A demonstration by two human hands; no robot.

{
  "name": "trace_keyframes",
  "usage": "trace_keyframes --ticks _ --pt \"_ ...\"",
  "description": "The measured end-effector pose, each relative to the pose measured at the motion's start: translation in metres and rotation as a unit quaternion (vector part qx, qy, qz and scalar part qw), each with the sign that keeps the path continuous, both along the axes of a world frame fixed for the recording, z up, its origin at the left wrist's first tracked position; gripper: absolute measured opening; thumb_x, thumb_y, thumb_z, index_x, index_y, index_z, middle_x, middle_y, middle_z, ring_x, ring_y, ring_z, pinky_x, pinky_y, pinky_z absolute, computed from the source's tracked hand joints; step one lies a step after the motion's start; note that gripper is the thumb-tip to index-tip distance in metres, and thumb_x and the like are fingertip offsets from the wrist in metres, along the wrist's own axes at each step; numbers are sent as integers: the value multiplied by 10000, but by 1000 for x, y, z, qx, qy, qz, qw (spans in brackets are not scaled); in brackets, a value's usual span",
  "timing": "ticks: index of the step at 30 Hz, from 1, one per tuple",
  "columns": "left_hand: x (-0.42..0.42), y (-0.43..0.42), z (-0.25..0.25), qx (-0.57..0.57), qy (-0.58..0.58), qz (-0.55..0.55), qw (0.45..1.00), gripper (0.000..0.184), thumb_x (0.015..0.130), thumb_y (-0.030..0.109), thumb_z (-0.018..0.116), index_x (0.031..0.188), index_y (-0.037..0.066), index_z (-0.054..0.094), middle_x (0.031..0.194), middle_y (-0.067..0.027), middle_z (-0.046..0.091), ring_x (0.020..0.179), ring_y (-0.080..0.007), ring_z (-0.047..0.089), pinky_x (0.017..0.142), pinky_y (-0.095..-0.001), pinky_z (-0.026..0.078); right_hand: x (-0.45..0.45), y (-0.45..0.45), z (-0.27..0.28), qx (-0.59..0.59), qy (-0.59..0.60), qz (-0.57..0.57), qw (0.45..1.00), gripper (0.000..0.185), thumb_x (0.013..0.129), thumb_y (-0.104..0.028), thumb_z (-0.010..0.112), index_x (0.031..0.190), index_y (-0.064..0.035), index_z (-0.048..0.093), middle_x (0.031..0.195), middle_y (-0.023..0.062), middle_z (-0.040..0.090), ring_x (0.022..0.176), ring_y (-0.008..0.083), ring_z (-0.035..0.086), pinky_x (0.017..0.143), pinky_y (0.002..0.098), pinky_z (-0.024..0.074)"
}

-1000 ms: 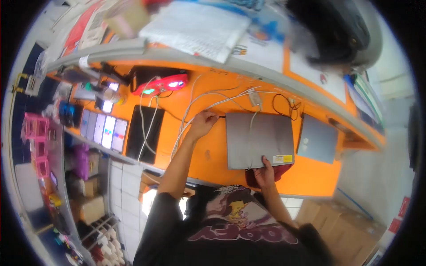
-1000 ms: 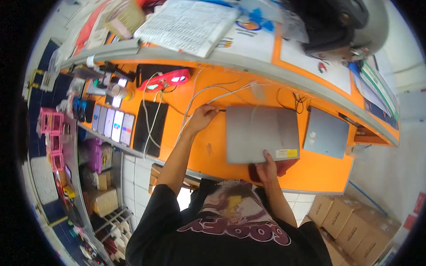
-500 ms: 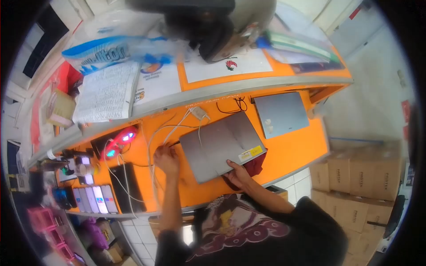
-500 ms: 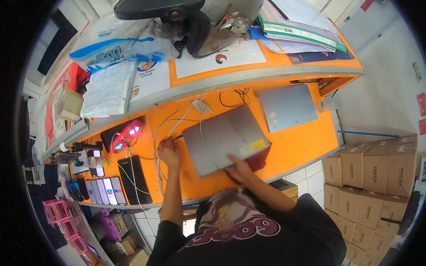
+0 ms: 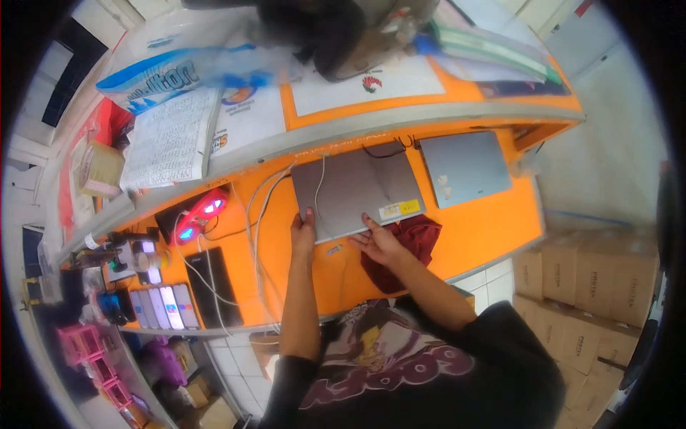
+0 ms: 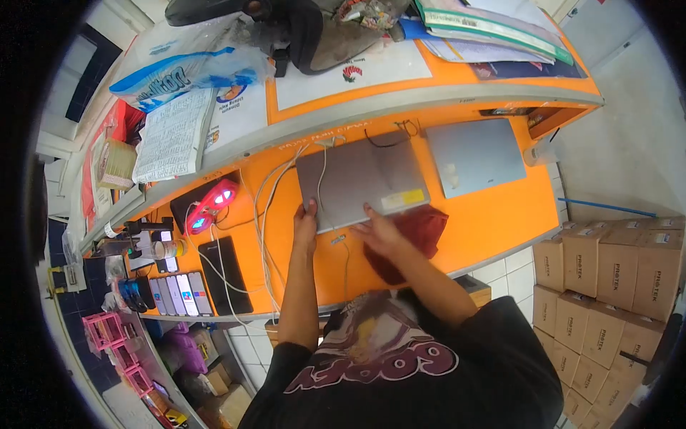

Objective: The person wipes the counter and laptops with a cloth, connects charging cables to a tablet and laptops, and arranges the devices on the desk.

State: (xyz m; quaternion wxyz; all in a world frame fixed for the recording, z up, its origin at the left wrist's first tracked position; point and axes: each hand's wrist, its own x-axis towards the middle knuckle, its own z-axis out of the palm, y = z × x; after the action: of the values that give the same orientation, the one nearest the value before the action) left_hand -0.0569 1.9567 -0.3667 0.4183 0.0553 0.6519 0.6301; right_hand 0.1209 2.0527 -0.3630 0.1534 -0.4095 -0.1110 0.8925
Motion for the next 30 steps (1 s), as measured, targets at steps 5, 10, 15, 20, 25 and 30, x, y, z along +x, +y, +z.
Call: trace_keyframes --ticks 5,10,15,20,25,30 --pt "-9 8 -18 -38 97 -12 995 413 1023 257 544 1285 -61 540 1217 -135 621 1120 -212 567 992 -331 413 56 12 39 545 -324 382 673 520 878 -451 692 1270 -127 583 1345 139 537 1229 383 523 960 529 472" --pt "-19 10 -26 -48 131 -46 989 399 1013 291 561 1197 -62 583 1078 -114 665 992 -207 597 917 -339 446 108 -24 41 764 -397 359 361 518 771 -384 767 1222 -165 635 1358 142 499 1247 379 470 949 497 456" --pt "-27 12 -41 -169 322 -130 922 468 958 373 616 1160 -48 601 1082 -255 661 1038 -371 639 895 -416 481 160 -23 3 697 -434 406 401 562 775 -336 752 1290 -173 594 1362 168 484 1252 417 445 994 568 405" --pt "-25 13 -17 -279 397 -192 853 534 927 466 615 1089 -43 614 1019 -271 676 1013 -451 636 871 -478 499 254 17 -23 682 -616 219 327 598 821 -408 699 1326 -111 580 1422 243 438 1310 452 402 1099 578 290" --pt "-24 12 -11 -341 451 -207 798 613 881 542 644 1007 -58 620 908 -272 691 917 -455 667 819 -491 531 254 44 -50 704 -569 138 402 559 855 -423 661 1311 -106 592 1489 244 379 1387 482 314 1102 644 236" --pt "-15 -11 -10 -340 429 -99 831 574 885 532 649 936 -39 631 824 -241 694 850 -413 689 756 -472 541 160 -6 -20 788 -364 329 372 640 824 -312 684 1406 -107 513 1471 209 420 1402 450 320 1166 586 204"
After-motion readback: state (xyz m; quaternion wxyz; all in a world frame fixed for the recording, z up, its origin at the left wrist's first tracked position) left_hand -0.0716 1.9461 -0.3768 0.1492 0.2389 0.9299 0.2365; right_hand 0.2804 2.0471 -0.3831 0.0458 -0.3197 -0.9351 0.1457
